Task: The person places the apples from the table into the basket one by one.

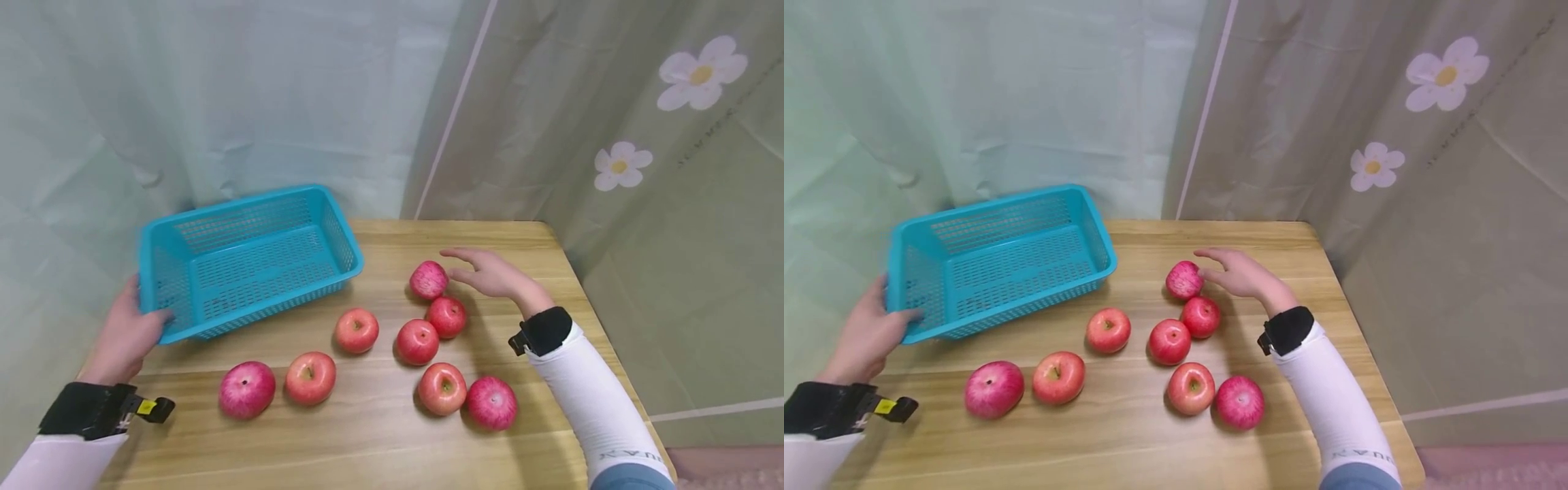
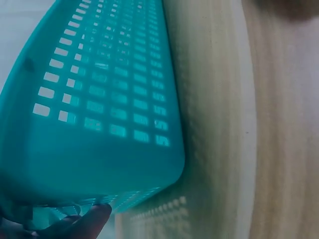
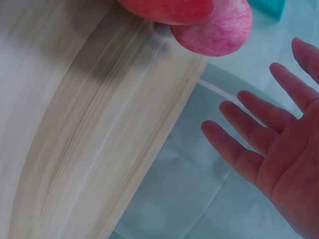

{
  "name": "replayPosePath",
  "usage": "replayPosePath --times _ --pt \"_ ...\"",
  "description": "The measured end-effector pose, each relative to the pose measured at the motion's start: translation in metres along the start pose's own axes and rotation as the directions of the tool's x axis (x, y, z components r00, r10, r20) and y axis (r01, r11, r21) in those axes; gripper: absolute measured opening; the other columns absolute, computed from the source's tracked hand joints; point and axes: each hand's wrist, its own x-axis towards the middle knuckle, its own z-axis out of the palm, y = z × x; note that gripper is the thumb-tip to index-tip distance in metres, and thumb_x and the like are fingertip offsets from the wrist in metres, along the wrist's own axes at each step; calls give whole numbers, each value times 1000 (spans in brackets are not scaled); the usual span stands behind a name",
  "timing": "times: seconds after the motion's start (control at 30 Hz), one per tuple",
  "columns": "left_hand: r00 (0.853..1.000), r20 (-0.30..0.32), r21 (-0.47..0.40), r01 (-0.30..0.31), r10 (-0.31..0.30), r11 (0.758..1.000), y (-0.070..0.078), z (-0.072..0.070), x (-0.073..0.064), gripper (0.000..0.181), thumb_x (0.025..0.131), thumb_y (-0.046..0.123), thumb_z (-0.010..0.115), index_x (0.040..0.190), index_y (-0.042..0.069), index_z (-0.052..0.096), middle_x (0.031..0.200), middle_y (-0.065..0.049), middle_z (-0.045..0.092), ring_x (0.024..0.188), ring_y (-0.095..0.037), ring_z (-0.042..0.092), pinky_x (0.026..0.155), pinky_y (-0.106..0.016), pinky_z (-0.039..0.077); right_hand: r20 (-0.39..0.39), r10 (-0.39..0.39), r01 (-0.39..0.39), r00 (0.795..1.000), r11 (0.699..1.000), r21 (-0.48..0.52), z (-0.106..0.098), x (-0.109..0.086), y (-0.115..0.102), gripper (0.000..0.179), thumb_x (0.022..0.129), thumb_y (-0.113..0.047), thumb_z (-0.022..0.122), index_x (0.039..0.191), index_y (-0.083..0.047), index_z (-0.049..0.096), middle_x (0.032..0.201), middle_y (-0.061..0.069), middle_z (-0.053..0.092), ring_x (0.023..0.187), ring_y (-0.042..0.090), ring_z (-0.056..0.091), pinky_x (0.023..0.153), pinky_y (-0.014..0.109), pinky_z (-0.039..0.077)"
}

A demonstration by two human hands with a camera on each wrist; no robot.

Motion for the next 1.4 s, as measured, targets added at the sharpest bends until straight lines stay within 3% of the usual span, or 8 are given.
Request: replayPosePath --times 0.23,0.43,0.7,0.93,1.4 --pt "997 69 -68 -24 28 997 13 16 18 78 97 -1 37 158 8 -11 158 -33 4 135 -53 12 102 -76 20 -1 -16 16 1000 1000 -14 0 6 1 54 100 -38 55 149 -18 46 149 3 46 137 22 34 113 49 29" --pt "995 76 -91 -65 72 994 21 33 31 71 101 4 33 159 8 -9 158 -32 6 136 -52 13 103 -75 20 2 -15 15 1000 1000 -9 2 7 2 54 100 -36 56 149 -17 46 149 3 46 137 23 34 112 51 30" --pt "988 105 -14 -113 114 993 32 49 46 69 102 7 32 158 4 -9 158 -32 5 138 -51 12 106 -74 16 11 -9 9 1000 1000 -8 5 2 5 54 100 -35 55 149 -16 46 150 4 45 137 23 34 112 51 30" --pt "983 131 49 -138 131 989 46 60 53 71 100 3 33 158 4 -8 154 -37 16 127 -51 29 99 -74 28 32 18 -17 999 1000 -25 11 5 5 56 98 -33 58 150 -16 45 150 5 45 136 24 35 111 51 32" --pt "984 140 143 -128 108 981 54 64 59 83 89 -6 36 158 5 -9 151 -39 22 124 -51 32 98 -73 30 45 20 -20 999 1000 3 21 11 -5 63 96 -32 62 153 -16 40 151 6 43 137 26 35 109 53 34"
